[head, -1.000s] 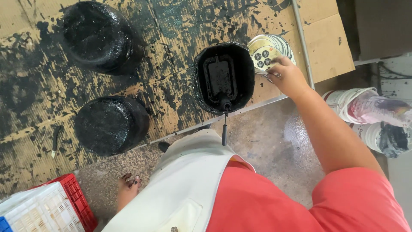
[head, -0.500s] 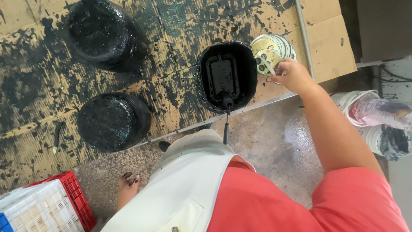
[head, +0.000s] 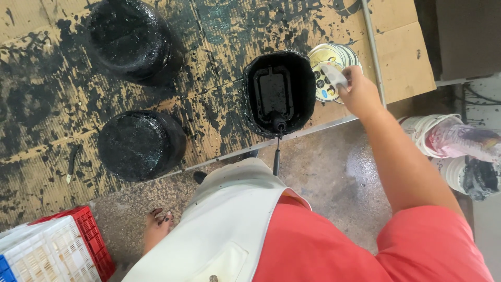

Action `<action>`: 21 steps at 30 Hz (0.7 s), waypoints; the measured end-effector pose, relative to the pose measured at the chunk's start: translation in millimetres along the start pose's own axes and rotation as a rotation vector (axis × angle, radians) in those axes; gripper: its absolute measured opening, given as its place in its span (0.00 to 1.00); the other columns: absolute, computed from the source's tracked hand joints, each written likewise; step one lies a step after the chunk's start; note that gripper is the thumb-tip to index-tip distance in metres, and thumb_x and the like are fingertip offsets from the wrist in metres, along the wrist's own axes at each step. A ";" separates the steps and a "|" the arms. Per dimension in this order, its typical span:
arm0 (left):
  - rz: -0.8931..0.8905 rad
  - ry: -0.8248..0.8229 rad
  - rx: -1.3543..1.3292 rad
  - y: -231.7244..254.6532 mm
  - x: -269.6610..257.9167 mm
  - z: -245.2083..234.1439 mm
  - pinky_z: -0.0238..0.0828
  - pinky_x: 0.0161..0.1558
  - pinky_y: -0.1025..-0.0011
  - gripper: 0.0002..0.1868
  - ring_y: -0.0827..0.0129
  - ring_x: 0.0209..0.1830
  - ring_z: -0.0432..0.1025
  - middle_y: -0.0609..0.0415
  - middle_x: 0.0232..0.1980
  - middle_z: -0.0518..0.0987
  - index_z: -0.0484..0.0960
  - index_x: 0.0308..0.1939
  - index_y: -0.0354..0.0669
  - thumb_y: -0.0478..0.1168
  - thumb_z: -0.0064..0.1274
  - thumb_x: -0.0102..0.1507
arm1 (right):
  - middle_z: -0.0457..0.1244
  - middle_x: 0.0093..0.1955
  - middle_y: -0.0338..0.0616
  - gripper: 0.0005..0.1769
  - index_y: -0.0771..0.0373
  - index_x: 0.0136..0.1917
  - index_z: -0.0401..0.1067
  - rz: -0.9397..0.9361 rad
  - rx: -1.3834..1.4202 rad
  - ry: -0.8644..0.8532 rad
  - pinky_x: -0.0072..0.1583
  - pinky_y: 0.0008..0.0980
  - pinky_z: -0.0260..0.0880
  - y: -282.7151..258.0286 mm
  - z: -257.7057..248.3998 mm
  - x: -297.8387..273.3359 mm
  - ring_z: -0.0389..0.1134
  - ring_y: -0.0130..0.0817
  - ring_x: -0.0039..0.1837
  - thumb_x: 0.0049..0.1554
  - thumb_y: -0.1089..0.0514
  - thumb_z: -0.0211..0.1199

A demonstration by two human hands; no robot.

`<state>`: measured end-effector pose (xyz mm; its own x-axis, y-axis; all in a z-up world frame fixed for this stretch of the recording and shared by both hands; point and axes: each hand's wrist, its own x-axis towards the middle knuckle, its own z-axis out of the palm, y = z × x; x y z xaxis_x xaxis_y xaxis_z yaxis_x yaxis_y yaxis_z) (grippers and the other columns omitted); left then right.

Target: Labeling waxed cheese wheels and dipping new cheese wheels into a black wax bath

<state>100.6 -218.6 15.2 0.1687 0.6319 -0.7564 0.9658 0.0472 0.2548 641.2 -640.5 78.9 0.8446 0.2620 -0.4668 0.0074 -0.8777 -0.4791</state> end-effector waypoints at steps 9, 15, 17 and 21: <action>-0.001 -0.019 0.012 1.2 -1.3 0.7 0.72 0.49 0.59 0.25 0.58 0.45 0.81 0.49 0.52 0.82 0.67 0.67 0.50 0.51 0.50 0.68 | 0.64 0.56 0.49 0.14 0.64 0.59 0.76 -0.824 -0.563 0.585 0.57 0.45 0.71 79.0 71.5 47.2 0.66 0.50 0.56 0.59 0.64 0.65; -0.010 0.008 0.065 -2.6 0.9 2.6 0.71 0.50 0.60 0.25 0.58 0.42 0.81 0.52 0.52 0.83 0.68 0.66 0.52 0.53 0.51 0.67 | 0.57 0.64 0.55 0.32 0.69 0.69 0.68 -0.545 -0.587 0.596 0.66 0.46 0.68 72.3 64.2 40.3 0.58 0.51 0.66 0.60 0.47 0.69; -0.011 0.005 0.070 -6.1 6.2 5.0 0.72 0.51 0.60 0.24 0.58 0.44 0.81 0.51 0.52 0.85 0.68 0.66 0.51 0.52 0.51 0.68 | 0.56 0.64 0.54 0.40 0.69 0.70 0.66 -0.470 -0.648 0.599 0.71 0.43 0.63 65.8 52.3 34.5 0.54 0.48 0.69 0.61 0.36 0.69; 0.048 0.000 0.052 -13.0 12.5 9.0 0.72 0.49 0.64 0.24 0.62 0.42 0.83 0.51 0.49 0.85 0.71 0.64 0.50 0.52 0.53 0.67 | 0.53 0.66 0.61 0.50 0.70 0.71 0.61 -0.512 -0.430 0.675 0.68 0.60 0.61 56.7 42.7 30.4 0.55 0.62 0.68 0.46 0.50 0.85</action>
<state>91.9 -218.3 -3.0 0.2150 0.6328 -0.7439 0.9655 -0.0232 0.2593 644.4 -665.2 5.8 0.8141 0.4866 0.3168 0.5452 -0.8283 -0.1288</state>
